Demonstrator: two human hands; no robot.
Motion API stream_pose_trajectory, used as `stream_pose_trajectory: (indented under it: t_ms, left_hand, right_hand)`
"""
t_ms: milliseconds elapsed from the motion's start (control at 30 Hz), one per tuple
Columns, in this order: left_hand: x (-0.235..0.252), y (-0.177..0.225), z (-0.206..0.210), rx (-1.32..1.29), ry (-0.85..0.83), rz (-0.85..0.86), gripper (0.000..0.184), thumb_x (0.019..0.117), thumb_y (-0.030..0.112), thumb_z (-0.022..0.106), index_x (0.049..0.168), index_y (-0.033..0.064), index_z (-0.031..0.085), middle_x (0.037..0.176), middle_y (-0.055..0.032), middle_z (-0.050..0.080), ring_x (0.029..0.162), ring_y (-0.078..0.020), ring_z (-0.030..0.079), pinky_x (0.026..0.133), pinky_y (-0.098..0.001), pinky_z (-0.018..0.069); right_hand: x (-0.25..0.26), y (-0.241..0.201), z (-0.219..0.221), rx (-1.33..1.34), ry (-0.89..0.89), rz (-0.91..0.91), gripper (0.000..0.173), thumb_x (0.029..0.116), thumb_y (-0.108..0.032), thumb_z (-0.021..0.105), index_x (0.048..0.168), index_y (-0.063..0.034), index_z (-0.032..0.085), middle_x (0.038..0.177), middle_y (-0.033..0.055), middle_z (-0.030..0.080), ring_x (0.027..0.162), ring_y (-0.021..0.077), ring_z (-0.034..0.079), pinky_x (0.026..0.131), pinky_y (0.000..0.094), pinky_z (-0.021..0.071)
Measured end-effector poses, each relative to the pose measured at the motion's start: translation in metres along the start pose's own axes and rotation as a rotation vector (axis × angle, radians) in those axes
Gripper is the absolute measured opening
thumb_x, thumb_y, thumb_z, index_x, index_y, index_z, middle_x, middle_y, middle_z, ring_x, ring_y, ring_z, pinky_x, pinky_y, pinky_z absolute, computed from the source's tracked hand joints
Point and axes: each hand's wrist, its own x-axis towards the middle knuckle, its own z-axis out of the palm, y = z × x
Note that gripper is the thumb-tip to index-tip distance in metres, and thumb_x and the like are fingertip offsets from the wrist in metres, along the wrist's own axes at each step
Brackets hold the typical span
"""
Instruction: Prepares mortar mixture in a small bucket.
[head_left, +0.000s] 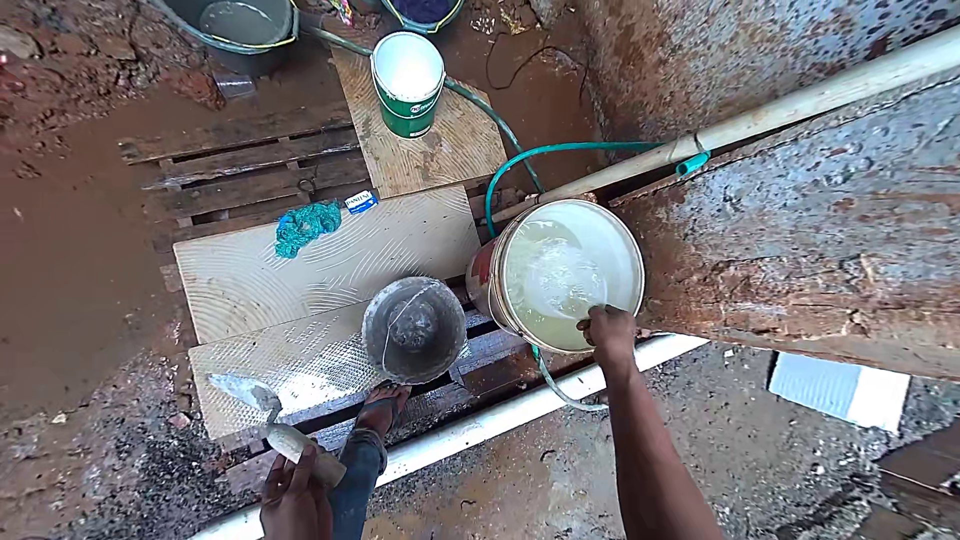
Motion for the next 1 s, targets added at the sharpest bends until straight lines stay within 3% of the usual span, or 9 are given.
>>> stream_pose_trajectory:
  t_ms: [300,467,600,733,833,933,1000]
  left_hand:
    - [-0.001,-0.005,-0.008,-0.05,0.041,-0.007,0.044,0.0926,-0.007,0.066,0.132,-0.0005,0.047,0.1,-0.0065,0.064,0.08,-0.0114,0.069,0.071,-0.0283,0.061]
    - [0.0,-0.005,-0.009,-0.049,0.058,-0.021,0.046,0.0919,-0.007,0.067,0.133,0.0,0.047,0.102,-0.0069,0.063,0.08,-0.0112,0.067,0.07,-0.0283,0.0602]
    - [0.001,-0.006,-0.01,-0.069,0.07,-0.02,0.045,0.0916,-0.007,0.067,0.131,0.0006,0.048,0.099,-0.0065,0.064,0.078,-0.0118,0.068,0.069,-0.0288,0.0607]
    - [0.002,-0.005,-0.011,-0.087,0.072,-0.023,0.044,0.0919,-0.007,0.067,0.131,0.0008,0.049,0.099,-0.007,0.065,0.08,-0.0127,0.069,0.07,-0.0293,0.061]
    - [-0.001,-0.005,-0.01,-0.085,0.083,-0.034,0.044,0.0916,-0.007,0.067,0.131,0.0005,0.049,0.099,-0.0065,0.065,0.08,-0.0123,0.069,0.07,-0.0286,0.0607]
    - [0.0,-0.006,-0.011,-0.093,0.087,-0.046,0.043,0.091,-0.007,0.067,0.13,0.0005,0.05,0.098,-0.0073,0.065,0.078,-0.0132,0.068,0.068,-0.0294,0.0608]
    - [0.001,-0.007,-0.011,-0.098,0.084,-0.049,0.043,0.0905,-0.008,0.068,0.129,0.0004,0.051,0.098,-0.0079,0.066,0.078,-0.0137,0.069,0.068,-0.0297,0.0611]
  right_hand:
    - [-0.125,-0.031,-0.026,0.321,0.018,-0.033,0.026,0.1029,-0.007,0.049,0.079,-0.0039,0.06,0.051,0.0004,0.057,0.035,0.007,0.047,0.034,0.0216,0.0389]
    - [-0.183,-0.019,-0.003,0.356,-0.063,0.045,0.03,0.1045,-0.005,0.048,0.078,-0.0021,0.061,0.049,0.002,0.058,0.033,0.0059,0.046,0.032,0.0204,0.0353]
    - [-0.201,0.005,0.038,0.255,-0.125,0.155,0.032,0.1067,-0.007,0.047,0.079,0.0008,0.061,0.05,0.0041,0.058,0.033,0.0078,0.045,0.033,0.023,0.0346]
    - [-0.195,0.031,0.088,-0.148,-0.153,0.172,0.033,0.1061,-0.014,0.048,0.083,0.0022,0.065,0.062,0.0095,0.066,0.048,0.0194,0.059,0.05,0.0393,0.0493]
    - [-0.187,0.04,0.119,-0.438,-0.148,0.174,0.033,0.1042,-0.019,0.05,0.095,0.0049,0.07,0.087,0.0199,0.074,0.079,0.0341,0.073,0.077,0.0559,0.0567]
    - [-0.193,0.031,0.134,-0.633,-0.154,0.193,0.033,0.105,-0.019,0.049,0.103,0.0064,0.07,0.108,0.0265,0.072,0.107,0.0407,0.07,0.09,0.0587,0.054]
    - [-0.2,0.031,0.138,-0.684,-0.119,0.197,0.033,0.1057,-0.019,0.047,0.108,0.0061,0.069,0.11,0.027,0.072,0.109,0.0414,0.07,0.09,0.0578,0.0546]
